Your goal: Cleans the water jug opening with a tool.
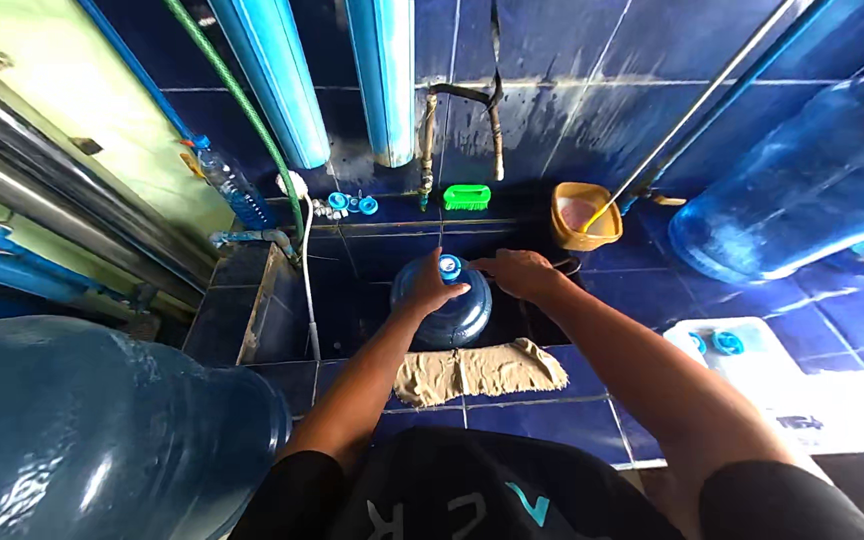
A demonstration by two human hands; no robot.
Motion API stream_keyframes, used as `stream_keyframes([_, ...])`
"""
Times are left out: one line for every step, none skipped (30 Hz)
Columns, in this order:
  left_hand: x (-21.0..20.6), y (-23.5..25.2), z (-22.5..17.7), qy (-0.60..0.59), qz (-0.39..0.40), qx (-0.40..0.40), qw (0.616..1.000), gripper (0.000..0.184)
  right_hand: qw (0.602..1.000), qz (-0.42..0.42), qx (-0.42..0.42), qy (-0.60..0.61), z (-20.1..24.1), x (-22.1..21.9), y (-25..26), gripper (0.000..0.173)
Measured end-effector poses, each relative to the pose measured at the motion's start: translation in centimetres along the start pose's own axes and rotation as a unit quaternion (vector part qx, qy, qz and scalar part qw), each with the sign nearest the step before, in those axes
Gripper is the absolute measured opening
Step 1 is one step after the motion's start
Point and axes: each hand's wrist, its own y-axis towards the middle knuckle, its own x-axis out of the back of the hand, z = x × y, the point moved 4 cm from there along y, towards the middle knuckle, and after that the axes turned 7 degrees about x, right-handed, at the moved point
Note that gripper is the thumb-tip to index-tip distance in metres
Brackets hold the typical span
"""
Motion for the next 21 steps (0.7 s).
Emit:
stream_keyframes([-0.4,0.5,-0.4,-0.001,-0.009,0.005,1.0,0.105,1.0,0.013,0.005,-0.015,0.1,0.2,0.3,0.057])
stream_keyframes([-0.7,1.1,-0.9,0.002,-0.016,0.019,1.0,0.103,0.999,0.022,0.011,-0.026,0.2,0.4,0.7,0.059])
stream_keyframes([-1.1,1.5,-1.1,0.012,-0.024,0.037,0.999,0.097,0.999,0.029,0.016,-0.033,0.3,0.4,1.0,0.06])
stream_keyframes([-1.5,2.0,-1.2,0.025,-0.033,0.054,0.998,0.087,0.998,0.04,0.015,-0.039,0.5,0.5,1.2,0.061])
stream_keyframes([-1.7,2.5,-1.3,0.04,-0.042,0.061,0.996,0.073,0.998,0.047,0.017,-0.044,0.5,0.6,1.6,0.061])
stream_keyframes([-1.6,2.9,-1.3,0.047,-0.04,0.059,0.996,0.062,0.997,0.055,0.018,-0.049,0.4,0.7,2.0,0.062])
stream_keyframes([-1.4,3.2,-1.2,0.05,-0.025,0.049,0.997,0.056,0.996,0.066,0.019,-0.048,0.4,0.8,2.4,0.062])
stream_keyframes([-1.2,3.4,-1.1,0.051,0.001,0.029,0.998,0.053,0.996,0.078,0.021,-0.043,0.5,0.9,2.5,0.062])
stream_keyframes([-1.0,3.5,-0.9,0.046,0.029,0.002,0.998,0.052,0.995,0.09,0.023,-0.04,0.5,1.0,2.6,0.062])
stream_keyframes([-0.7,3.6,-0.6,0.04,0.058,-0.024,0.997,0.051,0.993,0.103,0.025,-0.042,0.6,1.2,2.8,0.061])
stream_keyframes([-0.5,3.8,-0.3,0.032,0.084,-0.046,0.995,0.051,0.992,0.113,0.027,-0.045,0.7,1.3,3.0,0.061])
stream_keyframes([-0.5,4.1,-0.1,0.025,0.108,-0.063,0.992,0.051,0.991,0.121,0.03,-0.048,0.6,1.4,3.3,0.061])
stream_keyframes([-0.6,4.6,0.4,0.02,0.125,-0.075,0.989,0.052,0.99,0.131,0.031,-0.053,0.5,1.4,3.5,0.061])
stream_keyframes([-0.8,4.8,0.6,0.02,0.131,-0.082,0.988,0.053,0.988,0.141,0.03,-0.057,0.6,1.4,3.5,0.061])
stream_keyframes([-0.9,4.9,0.7,0.019,0.13,-0.089,0.987,0.053,0.986,0.152,0.03,-0.064,0.7,1.6,3.5,0.062])
stream_keyframes([-1.1,4.9,0.7,0.019,0.124,-0.094,0.988,0.053,0.984,0.163,0.031,-0.068,0.7,1.8,3.4,0.064])
stream_keyframes([-1.1,4.9,0.7,0.016,0.119,-0.096,0.988,0.052,0.982,0.172,0.033,-0.07,0.8,1.9,3.2,0.064])
stream_keyframes([-1.2,4.8,0.7,0.012,0.116,-0.095,0.989,0.052,0.981,0.179,0.036,-0.072,0.8,2.0,3.1,0.064])
stream_keyframes([-1.2,4.8,0.7,0.009,0.115,-0.094,0.989,0.052,0.979,0.185,0.037,-0.076,0.8,2.0,3.0,0.064])
stream_keyframes([-1.2,4.9,0.7,0.007,0.115,-0.093,0.989,0.051,0.978,0.189,0.038,-0.08,0.7,2.1,3.0,0.064])
stream_keyframes([-1.2,4.9,0.6,0.008,0.112,-0.096,0.989,0.051,0.977,0.191,0.039,-0.082,0.7,2.1,3.0,0.065])
